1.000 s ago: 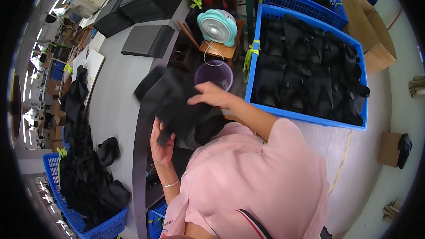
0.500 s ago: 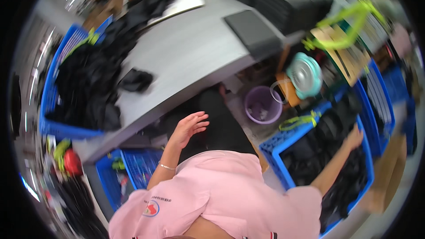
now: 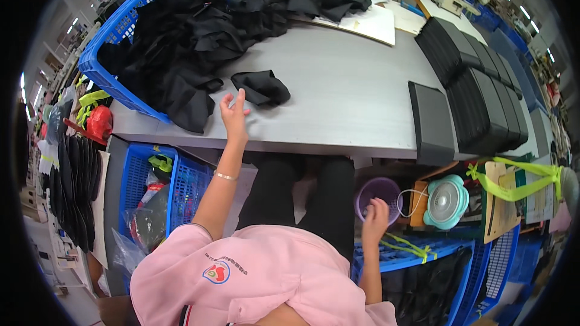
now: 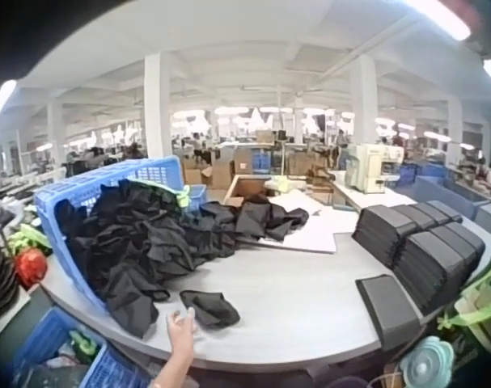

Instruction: Folding black fabric pieces and inserting stiffener boards into pockets at a factory workstation.

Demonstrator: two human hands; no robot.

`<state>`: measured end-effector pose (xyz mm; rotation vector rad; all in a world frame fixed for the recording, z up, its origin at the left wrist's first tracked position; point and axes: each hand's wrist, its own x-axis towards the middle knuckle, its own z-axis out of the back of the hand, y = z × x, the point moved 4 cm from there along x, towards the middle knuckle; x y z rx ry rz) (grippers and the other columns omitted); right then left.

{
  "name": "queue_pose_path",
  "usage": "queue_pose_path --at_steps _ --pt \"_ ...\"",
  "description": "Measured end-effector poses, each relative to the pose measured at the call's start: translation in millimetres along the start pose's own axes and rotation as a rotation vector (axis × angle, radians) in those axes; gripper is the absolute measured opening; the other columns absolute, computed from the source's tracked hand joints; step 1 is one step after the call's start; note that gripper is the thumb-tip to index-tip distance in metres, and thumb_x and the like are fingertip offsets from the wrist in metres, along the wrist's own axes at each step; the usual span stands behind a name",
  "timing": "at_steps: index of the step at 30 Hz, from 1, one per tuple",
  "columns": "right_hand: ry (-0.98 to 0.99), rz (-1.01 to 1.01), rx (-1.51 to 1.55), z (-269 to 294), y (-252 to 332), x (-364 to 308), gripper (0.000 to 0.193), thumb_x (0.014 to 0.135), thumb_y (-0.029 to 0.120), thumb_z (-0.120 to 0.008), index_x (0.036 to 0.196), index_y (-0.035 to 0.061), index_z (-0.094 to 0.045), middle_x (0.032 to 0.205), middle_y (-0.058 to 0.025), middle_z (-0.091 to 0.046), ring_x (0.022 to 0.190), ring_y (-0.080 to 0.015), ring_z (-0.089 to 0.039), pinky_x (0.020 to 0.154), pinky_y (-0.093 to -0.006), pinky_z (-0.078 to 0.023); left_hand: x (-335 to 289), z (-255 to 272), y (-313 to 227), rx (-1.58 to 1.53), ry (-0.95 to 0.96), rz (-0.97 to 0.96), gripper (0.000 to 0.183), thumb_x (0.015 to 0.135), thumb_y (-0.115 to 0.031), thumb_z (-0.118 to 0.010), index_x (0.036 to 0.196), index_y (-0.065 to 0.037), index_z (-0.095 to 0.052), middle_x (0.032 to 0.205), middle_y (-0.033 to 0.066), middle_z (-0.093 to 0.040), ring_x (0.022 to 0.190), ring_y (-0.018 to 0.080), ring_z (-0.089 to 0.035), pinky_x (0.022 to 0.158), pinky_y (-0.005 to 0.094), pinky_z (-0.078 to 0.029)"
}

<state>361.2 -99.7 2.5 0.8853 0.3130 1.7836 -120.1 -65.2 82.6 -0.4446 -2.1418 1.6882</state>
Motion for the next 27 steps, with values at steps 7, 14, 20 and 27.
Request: queue_pose_path --at_steps 7,14,20,27 --pt "0.155 0.215 0.221 -49.1 116.7 64.1 0.017 0.091 0.001 -0.066 0.107 0.0024 -0.068 0.116 -0.0158 -0.065 0.094 -0.0319 -0.069 0.078 -0.0364 -0.056 39.8 -31.0 54.0 0.108 0.292 0.356 0.037 0.09 -0.02 -0.068 0.119 0.002 -0.065 0.1 0.007 -0.069 0.095 0.021 -0.062 0.074 0.0341 -0.052" --pt "-0.07 0.246 0.25 -31.0 203.8 142.1 0.039 0.089 0.004 -0.069 0.126 -0.0002 -0.059 0.125 -0.0176 -0.06 0.106 -0.032 -0.064 0.094 -0.0391 -0.051 -88.1 -44.9 27.4 0.079 0.664 0.21 0.042 0.092 -0.005 -0.054 0.133 0.003 -0.056 0.134 0.0123 -0.06 0.126 0.0226 -0.053 0.106 0.0322 -0.041" --pt "-0.054 0.05 0.393 -42.4 171.7 141.1 0.02 0.094 0.012 -0.066 0.084 -0.0051 -0.067 0.085 -0.0085 -0.067 0.079 -0.0207 -0.061 0.073 -0.0328 -0.048 -148.3 -49.5 -5.4 -0.181 0.894 0.694 0.045 0.094 -0.001 -0.049 0.139 0.002 -0.052 0.133 0.0115 -0.059 0.124 0.0204 -0.054 0.109 0.0327 -0.039" --pt "0.344 -0.609 1.057 -75.8 129.0 124.1 0.024 0.098 0.022 -0.065 0.085 0.0027 -0.068 0.077 0.0013 -0.066 0.064 -0.0053 -0.059 0.059 -0.0216 -0.047 -198.6 -32.0 21.0 -1.0 0.944 1.369 0.045 0.096 -0.021 -0.044 0.129 0.007 -0.056 0.129 0.0189 -0.064 0.12 0.0314 -0.061 0.108 0.0455 -0.044"
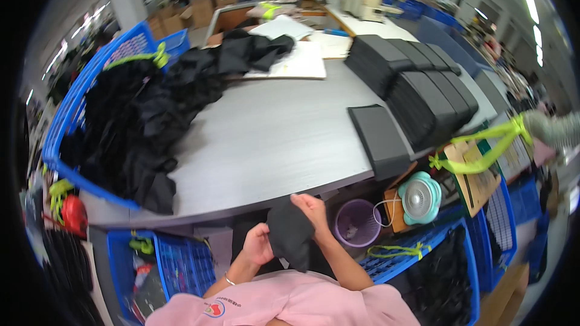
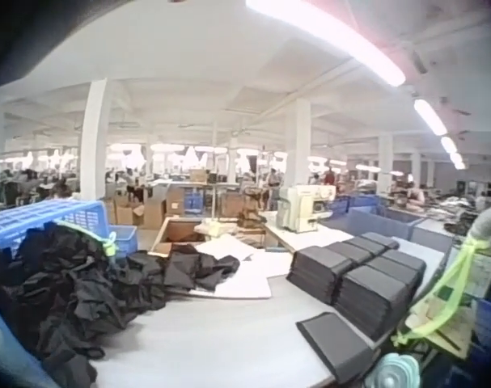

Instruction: Folding black fabric pieces and inserting stiffener boards into pockets at a factory workstation.

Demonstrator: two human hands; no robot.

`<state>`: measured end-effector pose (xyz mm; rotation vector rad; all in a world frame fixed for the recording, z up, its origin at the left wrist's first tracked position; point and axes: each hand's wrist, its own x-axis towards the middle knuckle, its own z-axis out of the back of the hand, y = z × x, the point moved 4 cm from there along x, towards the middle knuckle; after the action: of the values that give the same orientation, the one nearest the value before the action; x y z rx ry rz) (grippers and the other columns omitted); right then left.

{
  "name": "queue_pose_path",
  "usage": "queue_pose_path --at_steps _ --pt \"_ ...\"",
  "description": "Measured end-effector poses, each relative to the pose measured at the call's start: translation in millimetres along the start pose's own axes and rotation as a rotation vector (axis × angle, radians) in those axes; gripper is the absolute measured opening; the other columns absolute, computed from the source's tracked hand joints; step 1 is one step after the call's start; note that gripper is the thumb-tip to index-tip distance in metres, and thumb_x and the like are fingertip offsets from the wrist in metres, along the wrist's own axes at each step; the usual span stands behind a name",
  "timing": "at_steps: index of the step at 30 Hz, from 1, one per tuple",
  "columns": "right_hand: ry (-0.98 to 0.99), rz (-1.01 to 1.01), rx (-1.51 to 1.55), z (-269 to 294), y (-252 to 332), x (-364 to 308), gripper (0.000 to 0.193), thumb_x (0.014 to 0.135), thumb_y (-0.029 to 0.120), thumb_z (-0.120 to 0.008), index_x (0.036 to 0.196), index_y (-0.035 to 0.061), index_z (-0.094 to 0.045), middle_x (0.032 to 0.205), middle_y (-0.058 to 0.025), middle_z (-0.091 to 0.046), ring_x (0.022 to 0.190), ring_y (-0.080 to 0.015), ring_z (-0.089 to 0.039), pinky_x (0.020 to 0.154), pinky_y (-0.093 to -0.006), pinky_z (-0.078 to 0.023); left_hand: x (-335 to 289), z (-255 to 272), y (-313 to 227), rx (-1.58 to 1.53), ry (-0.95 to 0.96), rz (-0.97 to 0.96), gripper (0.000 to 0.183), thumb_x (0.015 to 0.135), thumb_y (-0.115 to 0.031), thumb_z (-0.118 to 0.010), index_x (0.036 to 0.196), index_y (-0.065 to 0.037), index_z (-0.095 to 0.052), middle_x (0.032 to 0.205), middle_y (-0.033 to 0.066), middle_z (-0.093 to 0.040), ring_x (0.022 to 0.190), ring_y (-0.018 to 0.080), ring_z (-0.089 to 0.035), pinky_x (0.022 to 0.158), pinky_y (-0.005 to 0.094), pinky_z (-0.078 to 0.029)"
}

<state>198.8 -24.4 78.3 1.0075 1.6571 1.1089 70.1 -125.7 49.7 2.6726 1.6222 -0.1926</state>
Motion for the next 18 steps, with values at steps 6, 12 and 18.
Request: queue_pose_path --at_steps 6,12,18 --pt "0.301 0.842 -0.548 6.4 -56.3 -27.4 0.021 0.098 0.023 -0.059 0.095 0.0044 -0.068 0.076 -0.005 -0.067 0.068 -0.0125 -0.065 0.064 -0.0242 -0.051 16.5 -42.5 22.5 0.06 0.052 -0.02 0.064 0.09 -0.035 -0.061 0.139 0.004 -0.049 0.136 0.0196 -0.059 0.124 0.035 -0.058 0.106 0.0495 -0.046" --pt "0.198 0.661 -0.491 17.8 -45.2 -20.9 0.019 0.096 0.02 -0.06 0.093 0.0035 -0.069 0.078 -0.0061 -0.068 0.07 -0.014 -0.066 0.064 -0.0255 -0.052 9.6 -81.6 14.3 1.286 0.233 0.195 0.057 0.076 -0.006 -0.08 0.129 0.0 -0.059 0.128 0.0123 -0.062 0.12 0.0256 -0.057 0.101 0.0372 -0.046" --pt "0.222 0.421 -0.417 41.4 -42.1 -37.8 0.017 0.095 0.016 -0.06 0.091 0.0025 -0.07 0.079 -0.0071 -0.069 0.072 -0.0156 -0.067 0.065 -0.0267 -0.054 18.7 -30.4 -5.1 1.807 -0.131 -0.346 0.033 0.086 -0.003 -0.066 0.118 0.0 -0.064 0.12 0.0152 -0.065 0.115 0.028 -0.059 0.1 0.0369 -0.047"
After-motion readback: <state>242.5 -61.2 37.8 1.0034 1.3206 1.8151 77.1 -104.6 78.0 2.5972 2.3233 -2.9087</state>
